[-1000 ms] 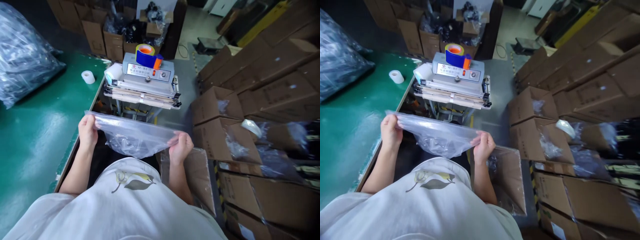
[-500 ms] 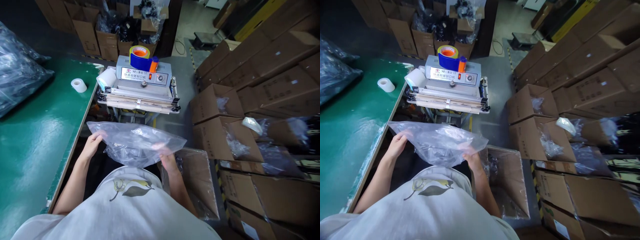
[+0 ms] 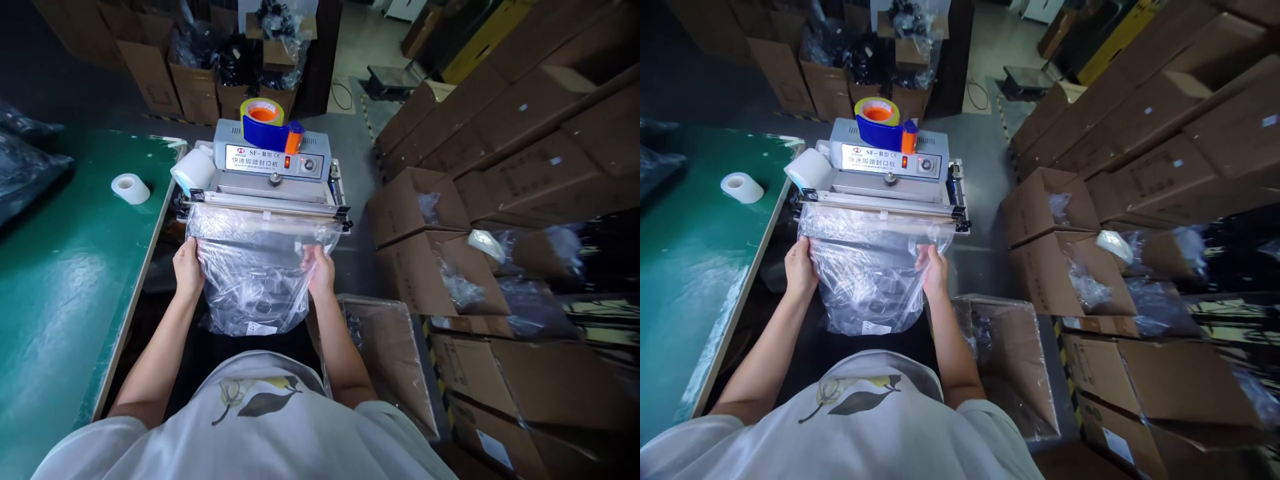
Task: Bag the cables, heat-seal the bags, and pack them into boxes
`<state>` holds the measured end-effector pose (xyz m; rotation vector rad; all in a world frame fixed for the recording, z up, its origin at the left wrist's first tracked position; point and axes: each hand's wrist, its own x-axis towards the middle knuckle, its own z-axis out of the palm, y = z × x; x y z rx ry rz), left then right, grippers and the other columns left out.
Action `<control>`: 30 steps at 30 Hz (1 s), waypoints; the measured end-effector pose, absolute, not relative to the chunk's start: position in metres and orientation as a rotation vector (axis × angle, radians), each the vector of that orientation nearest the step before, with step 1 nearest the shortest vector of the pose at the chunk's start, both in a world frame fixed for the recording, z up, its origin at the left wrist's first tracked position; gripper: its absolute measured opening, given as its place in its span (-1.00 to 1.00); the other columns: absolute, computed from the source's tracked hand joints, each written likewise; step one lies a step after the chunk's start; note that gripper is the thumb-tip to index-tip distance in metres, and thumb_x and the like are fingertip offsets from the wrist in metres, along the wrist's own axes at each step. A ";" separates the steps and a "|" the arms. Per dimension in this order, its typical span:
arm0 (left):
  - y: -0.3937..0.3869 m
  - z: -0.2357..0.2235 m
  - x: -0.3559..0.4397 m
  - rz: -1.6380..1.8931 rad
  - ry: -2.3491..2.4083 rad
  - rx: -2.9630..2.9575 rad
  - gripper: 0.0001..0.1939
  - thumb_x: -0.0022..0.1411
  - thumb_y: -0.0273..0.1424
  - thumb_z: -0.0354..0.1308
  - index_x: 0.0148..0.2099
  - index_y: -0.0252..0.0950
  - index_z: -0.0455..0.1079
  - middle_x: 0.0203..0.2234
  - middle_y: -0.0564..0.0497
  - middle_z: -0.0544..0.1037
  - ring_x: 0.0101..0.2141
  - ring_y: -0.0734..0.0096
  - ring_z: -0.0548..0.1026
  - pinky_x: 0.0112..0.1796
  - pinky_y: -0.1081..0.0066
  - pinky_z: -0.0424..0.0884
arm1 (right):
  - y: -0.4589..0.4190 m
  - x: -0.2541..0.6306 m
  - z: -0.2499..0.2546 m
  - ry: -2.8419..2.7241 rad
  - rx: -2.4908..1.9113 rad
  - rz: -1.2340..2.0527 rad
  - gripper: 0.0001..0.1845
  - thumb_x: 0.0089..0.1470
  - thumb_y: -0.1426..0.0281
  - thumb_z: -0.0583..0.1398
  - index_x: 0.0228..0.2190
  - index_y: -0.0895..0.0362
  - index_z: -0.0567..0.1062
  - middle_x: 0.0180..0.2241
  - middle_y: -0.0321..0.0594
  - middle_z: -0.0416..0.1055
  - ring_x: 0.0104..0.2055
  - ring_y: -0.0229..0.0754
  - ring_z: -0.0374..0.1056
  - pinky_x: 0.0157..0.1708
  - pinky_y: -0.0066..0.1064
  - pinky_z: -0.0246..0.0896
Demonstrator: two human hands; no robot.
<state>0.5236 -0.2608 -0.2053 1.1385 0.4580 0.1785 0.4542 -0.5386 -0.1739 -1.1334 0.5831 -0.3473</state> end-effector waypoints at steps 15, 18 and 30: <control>-0.272 -0.220 0.585 0.031 0.574 0.993 -0.76 0.04 -0.27 0.36 -0.46 -0.35 0.48 -0.62 0.08 0.50 -0.61 0.52 0.37 -0.52 0.50 0.29 | -0.558 0.515 -0.186 0.733 -1.063 -0.326 -0.64 0.11 0.10 0.34 -0.44 0.14 0.51 -0.57 -0.39 0.44 -0.66 -0.41 0.20 -0.67 -0.55 0.13; -0.274 -0.220 0.588 -0.075 0.624 0.943 -0.75 0.03 -0.28 0.39 -0.48 -0.36 0.48 -0.64 0.05 0.50 -0.63 0.50 0.36 -0.52 0.48 0.29 | -0.559 0.523 -0.184 0.774 -1.050 -0.358 -0.69 0.11 0.16 0.35 -0.45 0.12 0.47 -0.55 -0.38 0.50 -0.68 -0.41 0.19 -0.69 -0.55 0.12; -0.264 -0.214 0.599 0.037 0.434 1.019 -0.59 0.26 -0.32 0.27 -0.61 -0.31 0.34 -0.81 0.19 0.17 -0.73 0.61 0.07 -0.64 0.53 0.00 | -0.552 0.517 -0.186 0.774 -0.980 -0.390 -0.75 0.17 0.27 0.33 -0.44 0.11 0.42 -0.51 -0.38 0.55 -0.68 -0.43 0.24 -0.73 -0.59 0.09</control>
